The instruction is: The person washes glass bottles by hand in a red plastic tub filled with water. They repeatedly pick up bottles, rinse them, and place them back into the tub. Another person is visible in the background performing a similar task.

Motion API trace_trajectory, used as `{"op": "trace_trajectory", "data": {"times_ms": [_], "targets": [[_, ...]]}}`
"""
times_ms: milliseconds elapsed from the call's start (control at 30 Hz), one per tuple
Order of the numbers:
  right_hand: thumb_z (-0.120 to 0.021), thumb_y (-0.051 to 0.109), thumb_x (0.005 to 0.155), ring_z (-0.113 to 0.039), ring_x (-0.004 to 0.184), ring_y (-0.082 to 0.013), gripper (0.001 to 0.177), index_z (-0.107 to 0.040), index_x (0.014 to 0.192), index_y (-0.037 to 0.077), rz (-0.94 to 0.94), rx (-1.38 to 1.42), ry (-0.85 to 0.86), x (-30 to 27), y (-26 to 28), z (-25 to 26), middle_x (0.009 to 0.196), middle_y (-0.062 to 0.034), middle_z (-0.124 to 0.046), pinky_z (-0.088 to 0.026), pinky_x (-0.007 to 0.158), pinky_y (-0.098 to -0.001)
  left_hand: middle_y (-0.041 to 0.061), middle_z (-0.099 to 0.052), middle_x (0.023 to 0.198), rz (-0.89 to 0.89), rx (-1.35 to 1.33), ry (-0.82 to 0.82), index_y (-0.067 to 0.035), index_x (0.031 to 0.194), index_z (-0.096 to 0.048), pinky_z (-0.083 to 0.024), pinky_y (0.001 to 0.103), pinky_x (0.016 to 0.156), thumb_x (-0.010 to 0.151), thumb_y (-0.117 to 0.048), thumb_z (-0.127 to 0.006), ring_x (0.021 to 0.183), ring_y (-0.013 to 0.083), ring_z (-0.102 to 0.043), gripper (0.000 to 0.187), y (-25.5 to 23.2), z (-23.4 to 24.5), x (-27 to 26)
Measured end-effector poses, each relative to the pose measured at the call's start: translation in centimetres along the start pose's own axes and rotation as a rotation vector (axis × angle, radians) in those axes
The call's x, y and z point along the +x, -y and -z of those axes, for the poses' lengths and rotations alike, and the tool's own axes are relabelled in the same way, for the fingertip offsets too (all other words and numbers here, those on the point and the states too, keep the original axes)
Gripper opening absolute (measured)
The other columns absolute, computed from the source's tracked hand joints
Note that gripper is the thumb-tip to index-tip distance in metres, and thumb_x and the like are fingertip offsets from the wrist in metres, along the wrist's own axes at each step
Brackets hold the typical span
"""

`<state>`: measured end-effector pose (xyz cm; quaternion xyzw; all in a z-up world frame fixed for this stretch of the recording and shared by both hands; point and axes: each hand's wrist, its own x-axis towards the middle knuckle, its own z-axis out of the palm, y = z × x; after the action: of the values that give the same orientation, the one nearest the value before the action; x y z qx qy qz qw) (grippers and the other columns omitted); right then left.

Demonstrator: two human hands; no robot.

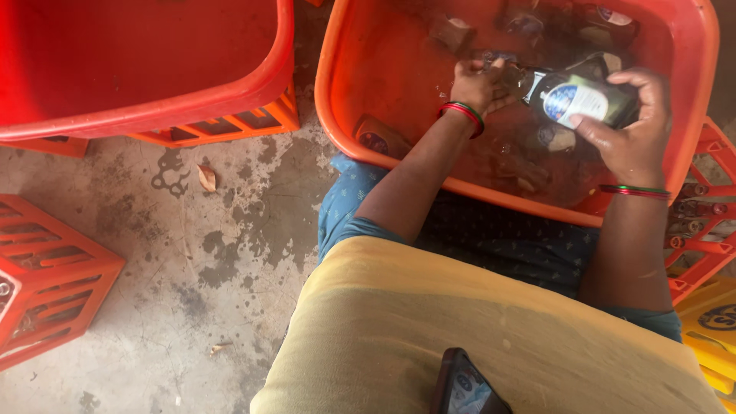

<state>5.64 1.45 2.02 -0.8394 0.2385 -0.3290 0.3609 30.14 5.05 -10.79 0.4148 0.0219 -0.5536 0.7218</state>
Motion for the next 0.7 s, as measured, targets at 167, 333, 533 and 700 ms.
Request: {"op": "trace_trajectory", "data": {"times_ms": [167, 333, 533, 700], "targets": [[-0.092, 0.001, 0.101, -0.056, 0.112, -0.0136, 0.054, -0.051, 0.135, 0.010, -0.087, 0.360, -0.211, 0.6, -2.6, -1.6, 0.118, -0.0013, -0.054, -0.050, 0.103, -0.0270, 0.026, -0.060, 0.114, -0.001, 0.036, -0.082, -0.005, 0.127, -0.031, -0.068, 0.047, 0.074, 0.089, -0.022, -0.073, 0.094, 0.0357, -0.071, 0.059, -1.2, 0.5, -0.7], [-0.085, 0.011, 0.103, -0.060, 0.108, -0.0151, 0.055, -0.046, 0.141, 0.012, -0.235, 0.523, -0.282, 0.4, -3.9, -2.1, 0.121, -0.0040, -0.056, -0.054, 0.088, -0.0257, 0.017, -0.063, 0.104, -0.023, 0.121, -0.084, -0.004, 0.114, -0.049, -0.067, 0.040, 0.069, 0.087, -0.027, -0.076, 0.080, 0.0275, -0.073, 0.044, -2.9, -0.1, -2.4], [-0.076, 0.034, 0.113, -0.075, 0.086, -0.0220, 0.044, -0.045, 0.135, 0.012, -0.430, 0.561, -0.393, 1.0, -4.7, -3.3, 0.121, -0.0093, -0.062, -0.050, 0.055, -0.0252, 0.014, -0.073, 0.089, -0.072, 0.271, -0.076, 0.000, 0.102, -0.062, -0.064, 0.033, 0.064, 0.091, -0.031, -0.072, 0.074, 0.0218, -0.076, 0.034, -2.5, 0.3, -2.3], [-0.072, 0.030, 0.118, -0.070, 0.089, -0.0207, 0.039, -0.047, 0.136, 0.007, -0.252, 0.453, -0.394, 0.8, -3.6, -3.3, 0.121, -0.0092, -0.058, -0.058, 0.057, -0.0283, 0.016, -0.069, 0.089, -0.071, 0.314, -0.107, 0.011, 0.100, -0.073, -0.065, 0.034, 0.066, 0.090, -0.026, -0.077, 0.079, 0.0184, -0.072, 0.039, -0.4, 0.9, -0.6]]}}
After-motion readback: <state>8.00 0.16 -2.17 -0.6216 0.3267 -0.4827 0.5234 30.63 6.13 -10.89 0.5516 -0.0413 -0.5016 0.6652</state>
